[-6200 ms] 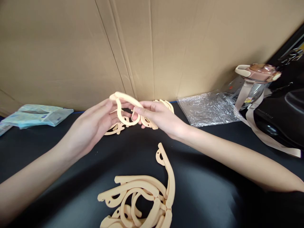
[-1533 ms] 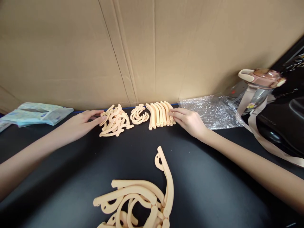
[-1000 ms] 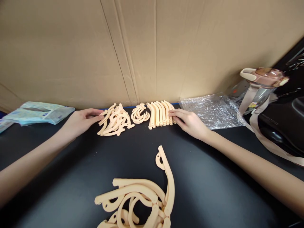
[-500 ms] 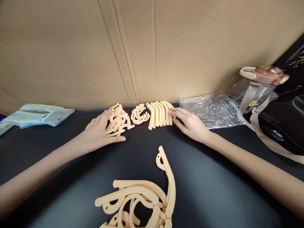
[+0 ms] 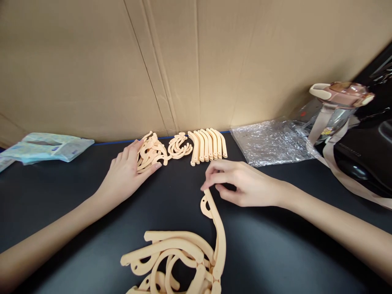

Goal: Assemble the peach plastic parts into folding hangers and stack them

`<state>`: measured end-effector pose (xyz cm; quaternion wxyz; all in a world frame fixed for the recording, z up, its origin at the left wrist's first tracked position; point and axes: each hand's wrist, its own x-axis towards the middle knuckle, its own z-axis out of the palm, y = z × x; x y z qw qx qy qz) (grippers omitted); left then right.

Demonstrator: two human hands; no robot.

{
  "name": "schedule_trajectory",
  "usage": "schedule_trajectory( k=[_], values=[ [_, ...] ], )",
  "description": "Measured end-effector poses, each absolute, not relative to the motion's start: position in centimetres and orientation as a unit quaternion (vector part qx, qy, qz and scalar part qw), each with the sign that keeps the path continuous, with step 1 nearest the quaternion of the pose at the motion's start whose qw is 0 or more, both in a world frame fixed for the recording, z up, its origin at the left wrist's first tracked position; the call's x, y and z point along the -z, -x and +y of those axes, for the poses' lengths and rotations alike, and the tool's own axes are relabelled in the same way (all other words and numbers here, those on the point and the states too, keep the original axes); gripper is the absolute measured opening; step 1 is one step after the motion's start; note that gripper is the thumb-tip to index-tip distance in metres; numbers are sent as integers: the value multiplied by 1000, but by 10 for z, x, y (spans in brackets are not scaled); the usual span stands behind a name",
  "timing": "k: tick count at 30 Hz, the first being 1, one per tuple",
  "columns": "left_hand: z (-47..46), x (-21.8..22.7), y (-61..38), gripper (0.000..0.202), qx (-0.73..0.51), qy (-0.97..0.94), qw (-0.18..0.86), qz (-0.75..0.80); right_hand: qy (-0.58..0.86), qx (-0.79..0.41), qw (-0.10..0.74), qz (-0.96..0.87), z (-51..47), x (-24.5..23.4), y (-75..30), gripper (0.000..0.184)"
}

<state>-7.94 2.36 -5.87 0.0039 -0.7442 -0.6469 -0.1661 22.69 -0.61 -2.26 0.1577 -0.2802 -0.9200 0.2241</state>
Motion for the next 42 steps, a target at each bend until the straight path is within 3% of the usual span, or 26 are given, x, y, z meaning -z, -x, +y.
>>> schedule_trajectory(
  k=[4, 9, 13, 15, 18, 22, 26, 29, 31, 37, 42],
  values=[
    [24, 61, 80, 80, 172, 746, 0, -644, 288, -321, 80, -899, -14, 13, -223, 23],
    [23, 61, 81, 80, 205, 754, 21, -623, 483, -123, 48, -866, -27, 25, -211, 46],
    [14, 53, 76, 64, 277, 809, 68, -515, 536, -163, 50, -827, -33, 35, -202, 32],
    [4, 48, 67, 53, 298, 840, 46, -450, 555, -245, 79, -791, -29, 37, -200, 30],
    [-17, 43, 50, 38, 289, 854, -100, -421, 528, -387, 174, -735, -16, 35, -200, 34],
    [-38, 48, 33, 45, 243, 827, -263, -434, 472, -483, 306, -671, -1, 19, -200, 35],
    [-45, 57, 33, 40, 192, 832, -314, -415, 463, -413, 432, -655, 6, -5, -204, 29],
    [-43, 55, 34, 37, 195, 834, -337, -391, 459, -373, 479, -649, 7, -22, -203, 25],
    [-39, 47, 31, 36, 243, 794, -375, -412, 455, -356, 468, -669, 7, -32, -197, 25],
    [-7, 7, 10, 30, 416, 652, -517, -367, 414, -188, 322, -830, 13, -37, -166, 37],
    [8, 6, 16, 25, 470, 621, -487, -396, 414, -25, 283, -865, 30, -31, -166, 38]
  ],
)
